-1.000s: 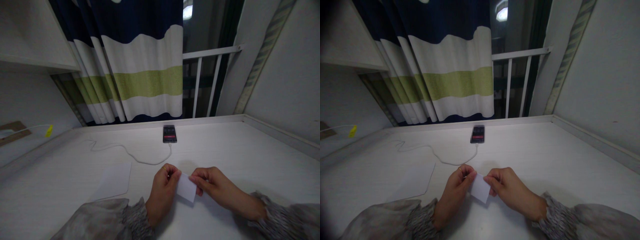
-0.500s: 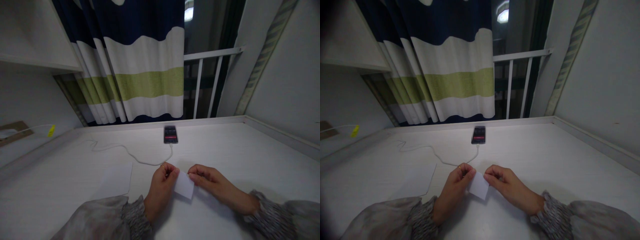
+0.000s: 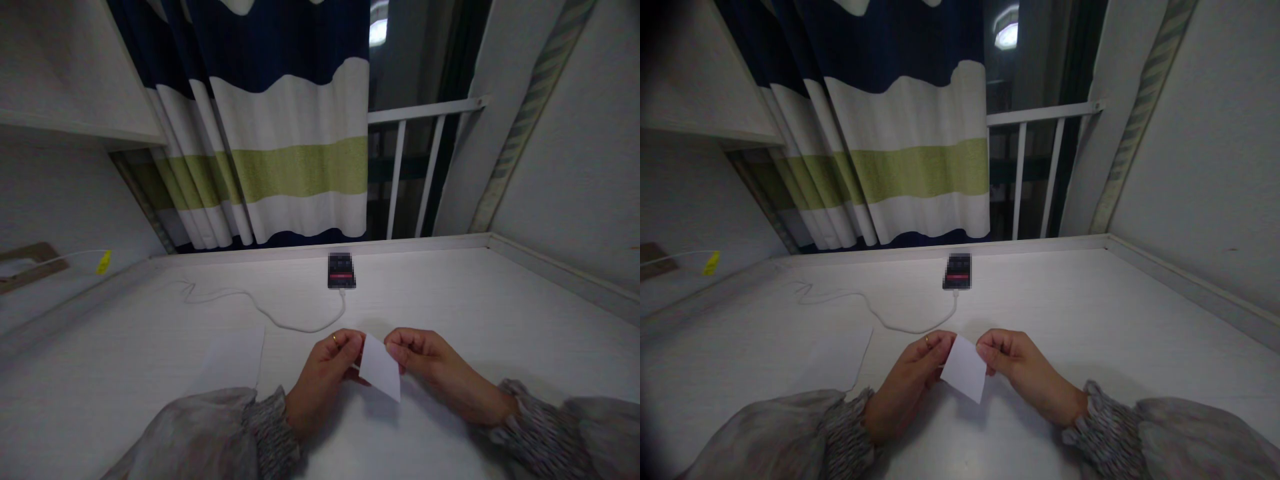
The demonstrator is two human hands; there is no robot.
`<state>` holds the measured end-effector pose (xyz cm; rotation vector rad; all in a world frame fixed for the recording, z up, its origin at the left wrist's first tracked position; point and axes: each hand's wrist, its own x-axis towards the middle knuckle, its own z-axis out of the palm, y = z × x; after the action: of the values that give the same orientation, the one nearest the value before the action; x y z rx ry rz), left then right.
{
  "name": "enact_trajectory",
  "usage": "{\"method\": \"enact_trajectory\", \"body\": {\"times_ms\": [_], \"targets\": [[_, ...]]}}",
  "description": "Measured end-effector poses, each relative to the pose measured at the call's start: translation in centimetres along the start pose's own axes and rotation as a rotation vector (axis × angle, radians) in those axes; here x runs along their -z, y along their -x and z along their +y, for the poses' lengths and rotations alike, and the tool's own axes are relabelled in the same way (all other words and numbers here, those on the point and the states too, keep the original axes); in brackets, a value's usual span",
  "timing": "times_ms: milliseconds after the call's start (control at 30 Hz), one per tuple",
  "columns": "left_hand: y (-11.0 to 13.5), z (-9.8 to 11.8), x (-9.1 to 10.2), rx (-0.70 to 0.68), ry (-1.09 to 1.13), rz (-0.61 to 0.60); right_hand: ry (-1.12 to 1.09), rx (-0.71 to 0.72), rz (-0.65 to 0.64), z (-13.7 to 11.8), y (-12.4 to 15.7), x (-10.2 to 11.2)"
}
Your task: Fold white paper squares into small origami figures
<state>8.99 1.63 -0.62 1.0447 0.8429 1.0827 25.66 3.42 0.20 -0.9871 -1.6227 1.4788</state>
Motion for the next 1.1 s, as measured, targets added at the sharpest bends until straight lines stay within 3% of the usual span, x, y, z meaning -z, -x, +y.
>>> {"method": "enact_trajectory", "body": {"times_ms": [400,533,900,1100], "targets": [[0.2,0.2,0.1,0.05,0.063,-0.059,-0.243,-0.095,-0.054,0.6,0.0,0.1],[0.2,0.4,0.2,0.056,0.049,-0.024,-0.25,-0.121,-0.093,0.5,0.0,0.1],[-0.4,0.3,0.6,0.117,-0.083,0.08,-0.08,-0.091,-0.128,1.0,0.3,-0.6],[-0.5,-0.2,0.9,0.083,-0.256,0.155,0.33,0.12,-0.048,-0.1,1.3,-0.9]]}}
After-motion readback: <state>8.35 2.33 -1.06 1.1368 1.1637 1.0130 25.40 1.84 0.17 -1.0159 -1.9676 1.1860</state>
